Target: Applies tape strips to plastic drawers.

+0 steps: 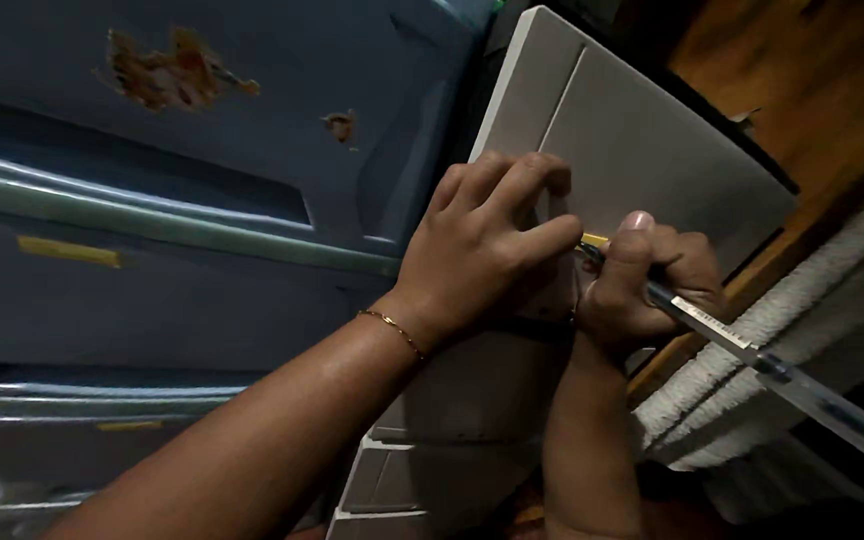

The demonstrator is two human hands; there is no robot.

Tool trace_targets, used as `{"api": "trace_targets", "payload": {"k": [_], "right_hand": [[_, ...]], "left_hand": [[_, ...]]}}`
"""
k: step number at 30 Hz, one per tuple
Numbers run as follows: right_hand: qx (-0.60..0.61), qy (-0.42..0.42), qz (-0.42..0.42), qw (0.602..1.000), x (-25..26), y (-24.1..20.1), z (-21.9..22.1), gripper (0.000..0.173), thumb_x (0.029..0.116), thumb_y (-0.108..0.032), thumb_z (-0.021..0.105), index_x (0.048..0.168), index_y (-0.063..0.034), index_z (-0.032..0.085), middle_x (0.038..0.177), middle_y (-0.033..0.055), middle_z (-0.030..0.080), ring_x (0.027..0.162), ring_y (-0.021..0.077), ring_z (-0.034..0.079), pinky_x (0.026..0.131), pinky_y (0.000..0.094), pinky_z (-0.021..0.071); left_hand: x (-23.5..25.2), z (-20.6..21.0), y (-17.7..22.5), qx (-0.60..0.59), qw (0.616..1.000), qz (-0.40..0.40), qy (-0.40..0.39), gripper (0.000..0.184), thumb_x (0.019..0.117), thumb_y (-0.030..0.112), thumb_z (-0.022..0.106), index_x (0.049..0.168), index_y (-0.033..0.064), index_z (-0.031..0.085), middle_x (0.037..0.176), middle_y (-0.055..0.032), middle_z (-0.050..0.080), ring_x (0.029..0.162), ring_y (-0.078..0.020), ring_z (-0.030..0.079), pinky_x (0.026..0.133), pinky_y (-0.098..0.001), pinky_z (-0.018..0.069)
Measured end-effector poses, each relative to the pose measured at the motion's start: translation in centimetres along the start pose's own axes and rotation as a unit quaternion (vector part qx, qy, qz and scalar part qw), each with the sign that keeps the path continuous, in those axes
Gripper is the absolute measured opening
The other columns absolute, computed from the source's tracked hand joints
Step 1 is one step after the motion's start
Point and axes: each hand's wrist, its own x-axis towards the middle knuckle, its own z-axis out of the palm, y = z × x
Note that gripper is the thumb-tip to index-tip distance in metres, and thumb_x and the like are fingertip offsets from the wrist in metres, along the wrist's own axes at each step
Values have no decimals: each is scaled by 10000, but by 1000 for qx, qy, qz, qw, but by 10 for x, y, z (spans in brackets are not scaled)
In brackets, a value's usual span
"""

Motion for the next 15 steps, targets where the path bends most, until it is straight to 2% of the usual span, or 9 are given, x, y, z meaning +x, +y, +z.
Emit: {"api": "trace_targets", "payload": {"k": [15], "right_hand": [[-27,-7,-12,1000,-1,-2,2,341,935,-44,634,632,-128,501,614,-85,522,534,-44,529,487,120,467]], "left_hand": [[0,0,1,8,1000,-1,1,86,956,217,655,918,199,729,1185,-106,665,1034,-269,569,870,-403,368]]}}
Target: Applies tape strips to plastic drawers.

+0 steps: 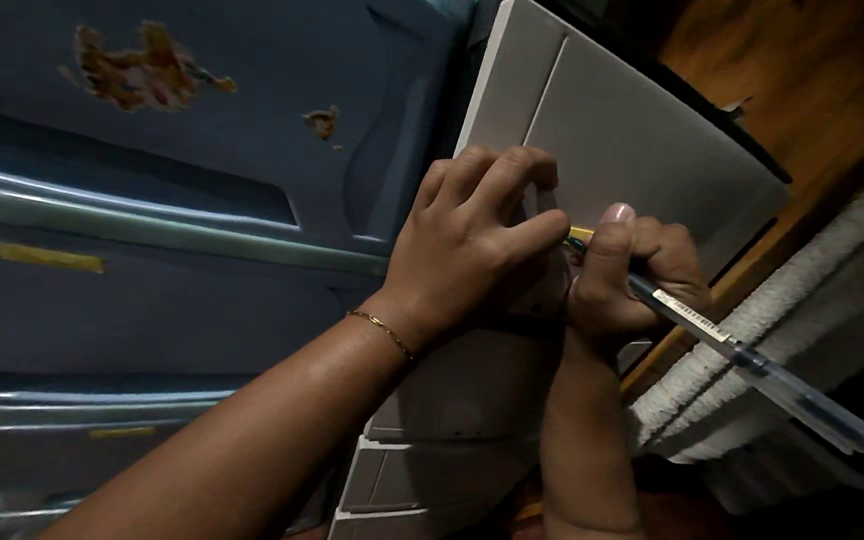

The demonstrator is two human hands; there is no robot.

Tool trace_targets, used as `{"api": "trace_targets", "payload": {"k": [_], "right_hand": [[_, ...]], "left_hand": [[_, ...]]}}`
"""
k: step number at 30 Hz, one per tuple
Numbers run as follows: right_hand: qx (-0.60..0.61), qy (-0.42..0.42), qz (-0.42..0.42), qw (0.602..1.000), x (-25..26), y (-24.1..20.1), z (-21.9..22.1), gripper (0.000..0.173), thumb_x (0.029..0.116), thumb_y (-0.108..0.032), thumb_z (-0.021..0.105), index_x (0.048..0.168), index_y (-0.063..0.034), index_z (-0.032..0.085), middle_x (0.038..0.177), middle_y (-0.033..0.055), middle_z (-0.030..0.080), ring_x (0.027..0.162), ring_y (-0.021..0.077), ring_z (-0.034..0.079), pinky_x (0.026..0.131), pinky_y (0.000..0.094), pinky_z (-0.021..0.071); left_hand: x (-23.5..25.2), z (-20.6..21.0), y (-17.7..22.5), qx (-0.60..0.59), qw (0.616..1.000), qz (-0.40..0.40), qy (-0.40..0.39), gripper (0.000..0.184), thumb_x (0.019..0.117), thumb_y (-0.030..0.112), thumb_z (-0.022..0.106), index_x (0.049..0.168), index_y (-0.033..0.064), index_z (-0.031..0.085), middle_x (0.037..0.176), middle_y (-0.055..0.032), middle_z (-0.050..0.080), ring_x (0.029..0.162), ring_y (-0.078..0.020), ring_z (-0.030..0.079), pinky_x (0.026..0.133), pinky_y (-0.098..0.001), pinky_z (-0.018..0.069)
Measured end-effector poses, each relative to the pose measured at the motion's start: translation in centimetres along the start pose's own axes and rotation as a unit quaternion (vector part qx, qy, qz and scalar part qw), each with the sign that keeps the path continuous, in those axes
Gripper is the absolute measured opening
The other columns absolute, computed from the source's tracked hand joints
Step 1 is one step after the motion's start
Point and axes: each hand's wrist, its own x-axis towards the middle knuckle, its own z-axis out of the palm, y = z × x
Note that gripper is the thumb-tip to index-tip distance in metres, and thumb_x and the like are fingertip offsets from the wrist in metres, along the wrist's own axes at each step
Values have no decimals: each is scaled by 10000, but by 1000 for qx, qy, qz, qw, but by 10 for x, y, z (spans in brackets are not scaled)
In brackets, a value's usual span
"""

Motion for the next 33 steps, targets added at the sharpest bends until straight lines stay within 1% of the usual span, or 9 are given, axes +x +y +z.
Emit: {"api": "trace_targets", "payload": {"k": [2,5,9,12,15,19,22,23,33], "right_hand": [[-4,3,0,1000,0,0,0,362,931,-35,626,617,-132,473,602,-83,503,520,-39,509,475,122,449],[3,-1,-2,1000,-1,1,-1,358,920,-29,628,612,-131,475,607,-77,515,528,-33,523,478,126,459],[1,4,6,1000,-1,1,-1,373,931,-44,618,612,-151,456,594,-90,485,513,-44,495,470,123,442],[-6,-3,0,1000,0,0,-2,365,939,-52,629,615,-129,479,596,-79,509,515,-37,518,473,128,461],[-10,1,5,1000,-1,0,-2,369,934,-45,625,615,-138,465,600,-84,494,516,-45,502,473,122,448],[45,8,14,999,3,3,-5,331,929,-26,616,637,-145,513,608,-96,528,522,-38,524,480,136,476],[28,-5,-4,1000,1,4,-6,329,938,-40,623,642,-129,510,625,-87,539,545,-39,537,497,131,479],[23,-5,-5,1000,1,4,-5,335,939,-41,622,641,-132,499,620,-87,525,539,-41,525,493,128,469],[7,-2,-3,1000,0,4,-3,356,939,-47,630,624,-135,491,615,-88,516,537,-41,520,488,123,456]], "left_hand": [[0,0,0,-2,1000,-1,2,88,954,211,655,908,195,729,1180,-104,667,1041,-268,570,875,-406,369],[0,0,0,1,1000,-1,1,88,954,207,653,909,197,727,1184,-96,665,1042,-261,564,874,-402,365],[0,0,0,0,1000,1,3,94,958,210,648,922,197,733,1189,-103,667,1041,-266,567,869,-401,364],[0,0,-1,-7,1000,3,4,92,959,207,645,919,192,726,1190,-118,667,1046,-276,571,875,-409,364],[0,0,-1,-5,1000,3,3,85,956,207,652,915,192,726,1187,-113,664,1036,-273,568,867,-406,364],[0,-1,-1,-1,1000,5,0,74,954,217,658,938,206,729,1206,-104,660,1063,-270,563,875,-401,366],[0,0,-1,-2,1000,5,1,74,953,217,661,936,207,733,1201,-103,661,1066,-268,565,878,-403,367],[0,0,-1,-1,1000,4,2,76,954,218,661,937,208,735,1202,-102,662,1064,-267,565,879,-402,367],[0,0,0,1,1000,0,-1,89,958,222,650,936,207,735,1207,-99,668,1053,-268,572,875,-401,372]]}}
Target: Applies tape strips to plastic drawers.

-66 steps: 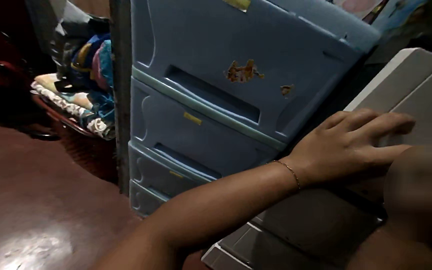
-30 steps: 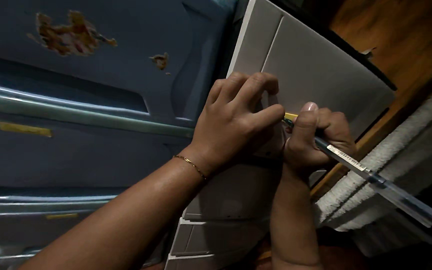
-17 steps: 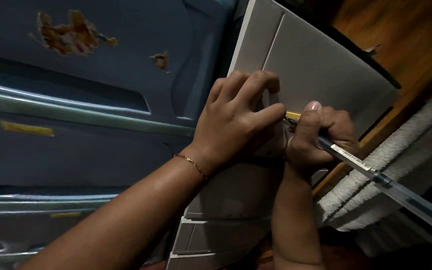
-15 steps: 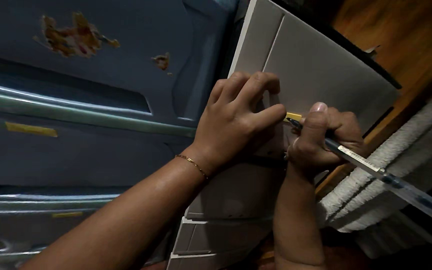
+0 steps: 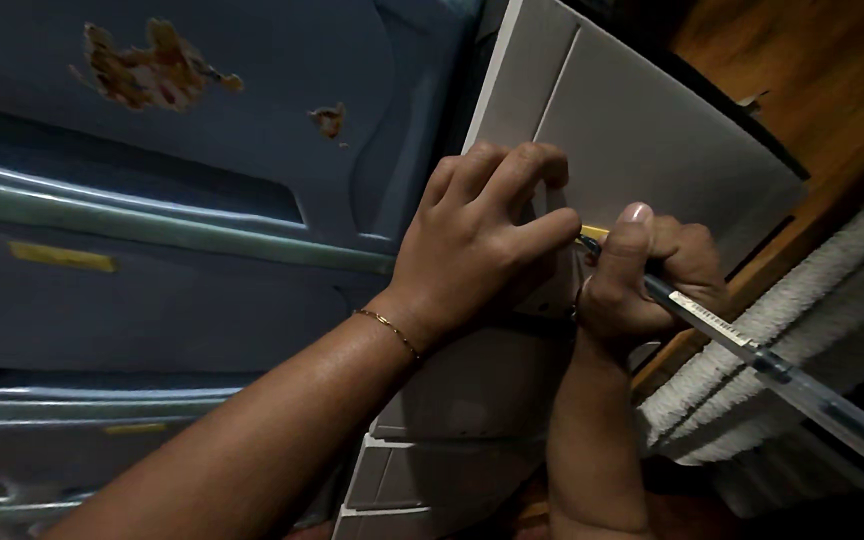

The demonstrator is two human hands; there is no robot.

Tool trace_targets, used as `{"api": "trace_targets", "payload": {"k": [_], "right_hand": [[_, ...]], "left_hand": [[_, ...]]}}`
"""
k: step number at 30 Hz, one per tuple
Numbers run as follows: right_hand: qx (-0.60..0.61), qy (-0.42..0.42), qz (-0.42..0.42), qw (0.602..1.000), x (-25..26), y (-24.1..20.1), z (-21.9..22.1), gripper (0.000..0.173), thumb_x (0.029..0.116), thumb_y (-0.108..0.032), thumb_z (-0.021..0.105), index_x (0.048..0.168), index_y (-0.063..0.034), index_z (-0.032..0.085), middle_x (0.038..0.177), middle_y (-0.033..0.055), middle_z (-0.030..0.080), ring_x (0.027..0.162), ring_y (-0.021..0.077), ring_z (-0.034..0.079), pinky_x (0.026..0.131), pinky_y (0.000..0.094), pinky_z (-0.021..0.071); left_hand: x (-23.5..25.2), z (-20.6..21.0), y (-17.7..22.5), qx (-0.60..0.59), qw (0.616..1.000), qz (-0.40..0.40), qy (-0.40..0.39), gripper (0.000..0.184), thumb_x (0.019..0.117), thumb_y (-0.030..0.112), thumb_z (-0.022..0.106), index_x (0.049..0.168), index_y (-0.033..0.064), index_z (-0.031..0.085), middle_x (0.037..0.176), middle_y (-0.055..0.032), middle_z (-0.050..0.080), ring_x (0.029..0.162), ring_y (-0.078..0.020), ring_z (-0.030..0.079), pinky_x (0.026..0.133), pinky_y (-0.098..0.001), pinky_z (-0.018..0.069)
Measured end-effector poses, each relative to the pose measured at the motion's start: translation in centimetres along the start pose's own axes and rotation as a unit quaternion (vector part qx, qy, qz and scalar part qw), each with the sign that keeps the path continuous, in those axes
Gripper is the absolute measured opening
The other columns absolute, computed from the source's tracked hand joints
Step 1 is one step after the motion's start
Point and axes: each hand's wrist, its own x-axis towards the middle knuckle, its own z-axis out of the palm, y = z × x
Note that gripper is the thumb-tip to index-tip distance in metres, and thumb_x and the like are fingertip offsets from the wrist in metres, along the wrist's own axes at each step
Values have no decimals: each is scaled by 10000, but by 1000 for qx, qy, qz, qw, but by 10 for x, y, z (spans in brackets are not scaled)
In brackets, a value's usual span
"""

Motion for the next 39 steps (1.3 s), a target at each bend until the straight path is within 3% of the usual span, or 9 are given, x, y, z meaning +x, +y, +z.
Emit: {"api": "trace_targets", "payload": {"k": [20,23,39], "right_hand": [[-7,-3,3,1000,0,-1,0,357,942,-47,626,629,-138,481,615,-93,506,532,-52,509,484,113,453],[37,5,15,999,2,2,-5,332,940,-33,620,644,-144,519,622,-97,535,543,-36,533,501,134,477],[-3,-5,3,1000,2,2,-4,318,947,-56,638,657,-121,523,621,-92,528,531,-44,533,489,126,480]], "left_hand": [[0,1,0,5,1000,6,8,84,954,213,655,914,202,728,1181,-104,664,1030,-265,563,866,-400,358],[0,0,0,3,1000,8,5,74,950,214,653,924,207,722,1188,-109,663,1049,-268,565,871,-401,361],[0,0,0,5,1000,5,3,79,953,225,659,935,204,733,1203,-111,668,1048,-275,571,881,-410,365]]}}
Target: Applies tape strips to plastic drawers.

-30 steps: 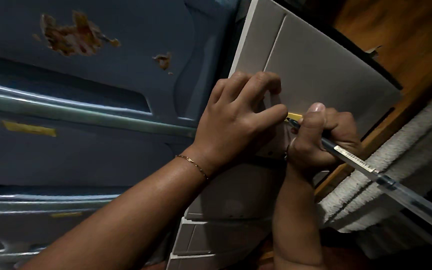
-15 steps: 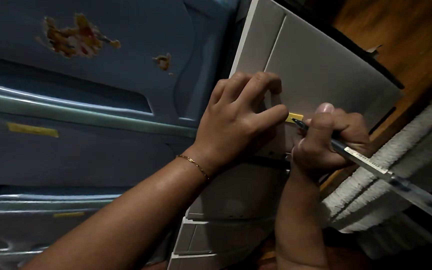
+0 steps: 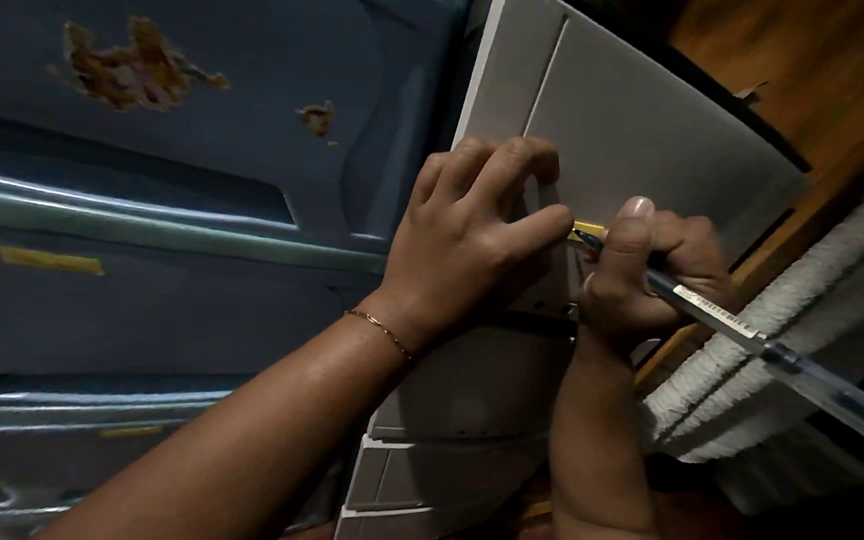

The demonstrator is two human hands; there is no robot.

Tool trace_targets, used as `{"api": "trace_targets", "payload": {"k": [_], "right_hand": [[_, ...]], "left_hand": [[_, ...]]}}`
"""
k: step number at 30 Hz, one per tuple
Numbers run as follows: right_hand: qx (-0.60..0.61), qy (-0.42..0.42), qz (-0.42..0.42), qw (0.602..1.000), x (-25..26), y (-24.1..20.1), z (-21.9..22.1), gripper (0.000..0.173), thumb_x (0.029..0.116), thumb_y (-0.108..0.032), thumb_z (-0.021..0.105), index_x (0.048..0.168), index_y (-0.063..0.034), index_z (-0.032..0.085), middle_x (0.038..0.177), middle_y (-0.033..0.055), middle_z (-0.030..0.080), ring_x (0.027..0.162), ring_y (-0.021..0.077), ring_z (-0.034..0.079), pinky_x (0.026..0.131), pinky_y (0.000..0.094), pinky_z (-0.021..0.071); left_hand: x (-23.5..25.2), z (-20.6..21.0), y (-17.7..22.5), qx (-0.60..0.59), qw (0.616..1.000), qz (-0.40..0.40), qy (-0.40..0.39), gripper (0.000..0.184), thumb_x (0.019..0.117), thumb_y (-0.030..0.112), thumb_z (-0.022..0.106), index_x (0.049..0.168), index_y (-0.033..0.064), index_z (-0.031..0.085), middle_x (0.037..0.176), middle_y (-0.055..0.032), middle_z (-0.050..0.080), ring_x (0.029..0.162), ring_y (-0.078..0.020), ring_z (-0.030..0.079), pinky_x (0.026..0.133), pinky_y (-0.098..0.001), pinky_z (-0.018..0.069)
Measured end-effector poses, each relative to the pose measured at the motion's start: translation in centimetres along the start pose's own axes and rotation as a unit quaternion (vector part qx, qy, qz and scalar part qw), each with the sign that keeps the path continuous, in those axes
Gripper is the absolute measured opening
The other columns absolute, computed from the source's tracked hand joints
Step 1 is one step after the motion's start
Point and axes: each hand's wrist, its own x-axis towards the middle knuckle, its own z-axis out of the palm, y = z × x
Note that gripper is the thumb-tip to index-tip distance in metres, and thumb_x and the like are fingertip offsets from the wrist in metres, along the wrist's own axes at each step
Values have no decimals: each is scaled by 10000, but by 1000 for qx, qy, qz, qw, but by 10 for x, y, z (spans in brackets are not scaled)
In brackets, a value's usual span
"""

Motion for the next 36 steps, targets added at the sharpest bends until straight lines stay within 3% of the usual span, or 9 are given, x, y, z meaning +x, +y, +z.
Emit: {"api": "trace_targets", "payload": {"k": [36], "right_hand": [[2,-8,8,1000,0,0,-1,338,945,-67,641,646,-141,504,623,-96,528,541,-46,539,497,126,483]], "left_hand": [[0,1,0,3,1000,2,5,89,955,212,652,913,199,729,1194,-110,667,1048,-272,561,878,-403,352]]}}
